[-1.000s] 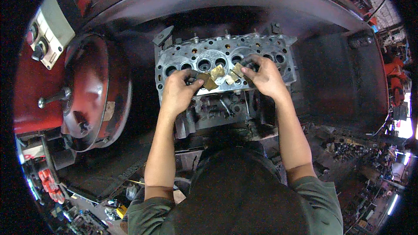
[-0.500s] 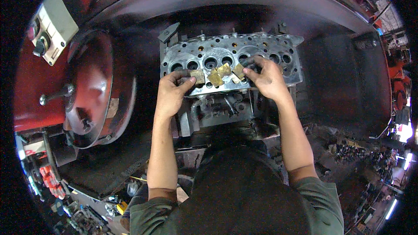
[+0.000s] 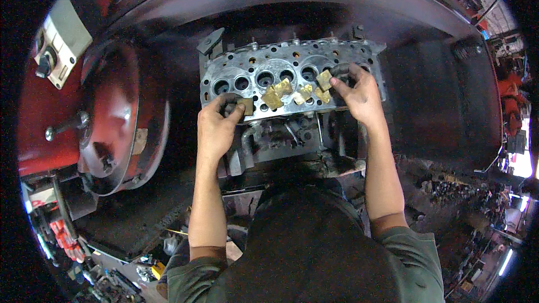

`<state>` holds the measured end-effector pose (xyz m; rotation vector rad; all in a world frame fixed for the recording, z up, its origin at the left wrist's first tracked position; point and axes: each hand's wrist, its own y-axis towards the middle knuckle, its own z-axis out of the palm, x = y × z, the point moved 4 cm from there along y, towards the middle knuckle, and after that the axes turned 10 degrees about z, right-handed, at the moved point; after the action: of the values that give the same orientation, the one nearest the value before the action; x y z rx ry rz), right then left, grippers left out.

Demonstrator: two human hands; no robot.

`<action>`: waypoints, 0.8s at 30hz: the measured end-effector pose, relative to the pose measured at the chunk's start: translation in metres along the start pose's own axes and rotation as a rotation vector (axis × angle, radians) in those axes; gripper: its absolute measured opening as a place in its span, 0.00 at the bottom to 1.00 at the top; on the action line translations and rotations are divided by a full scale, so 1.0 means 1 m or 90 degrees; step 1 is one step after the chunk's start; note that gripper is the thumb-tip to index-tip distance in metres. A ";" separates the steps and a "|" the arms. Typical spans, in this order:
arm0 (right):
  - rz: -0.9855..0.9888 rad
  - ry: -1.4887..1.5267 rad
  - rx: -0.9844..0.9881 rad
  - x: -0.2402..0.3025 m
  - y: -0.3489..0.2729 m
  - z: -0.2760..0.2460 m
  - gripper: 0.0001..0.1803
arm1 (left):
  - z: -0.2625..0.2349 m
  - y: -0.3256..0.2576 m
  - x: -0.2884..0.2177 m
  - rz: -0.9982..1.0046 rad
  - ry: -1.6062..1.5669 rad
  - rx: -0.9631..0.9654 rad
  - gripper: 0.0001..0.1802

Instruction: The person scrapes residue from the surface of an engine block using a small metal scraper, then wipes the surface with a cloth. The person repeatedly scrapes and wipes different areas of the block, removing debris and cleaning the surface.

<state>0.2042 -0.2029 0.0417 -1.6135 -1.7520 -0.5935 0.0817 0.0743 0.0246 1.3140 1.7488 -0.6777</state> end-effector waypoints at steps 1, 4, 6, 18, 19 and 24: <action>-0.003 0.000 -0.008 -0.002 -0.002 0.000 0.15 | 0.003 0.000 -0.002 0.006 0.008 0.009 0.13; 0.029 0.007 0.021 -0.010 -0.011 -0.002 0.16 | 0.008 0.002 -0.007 0.016 0.032 0.018 0.14; 0.022 -0.022 -0.023 -0.012 -0.013 -0.009 0.15 | 0.010 0.003 -0.009 0.032 0.035 0.001 0.14; -0.159 -0.102 -0.025 -0.001 -0.014 0.023 0.15 | 0.023 0.005 -0.014 0.040 0.048 0.056 0.18; -0.185 -0.113 -0.053 -0.001 -0.012 0.021 0.15 | 0.023 0.004 -0.014 0.050 0.051 0.058 0.17; -0.088 -0.086 -0.094 -0.016 0.003 -0.012 0.15 | 0.024 0.002 -0.012 0.034 -0.023 0.033 0.18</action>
<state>0.2090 -0.2220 0.0372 -1.6748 -1.9715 -0.7087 0.0916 0.0500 0.0225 1.3700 1.6715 -0.7169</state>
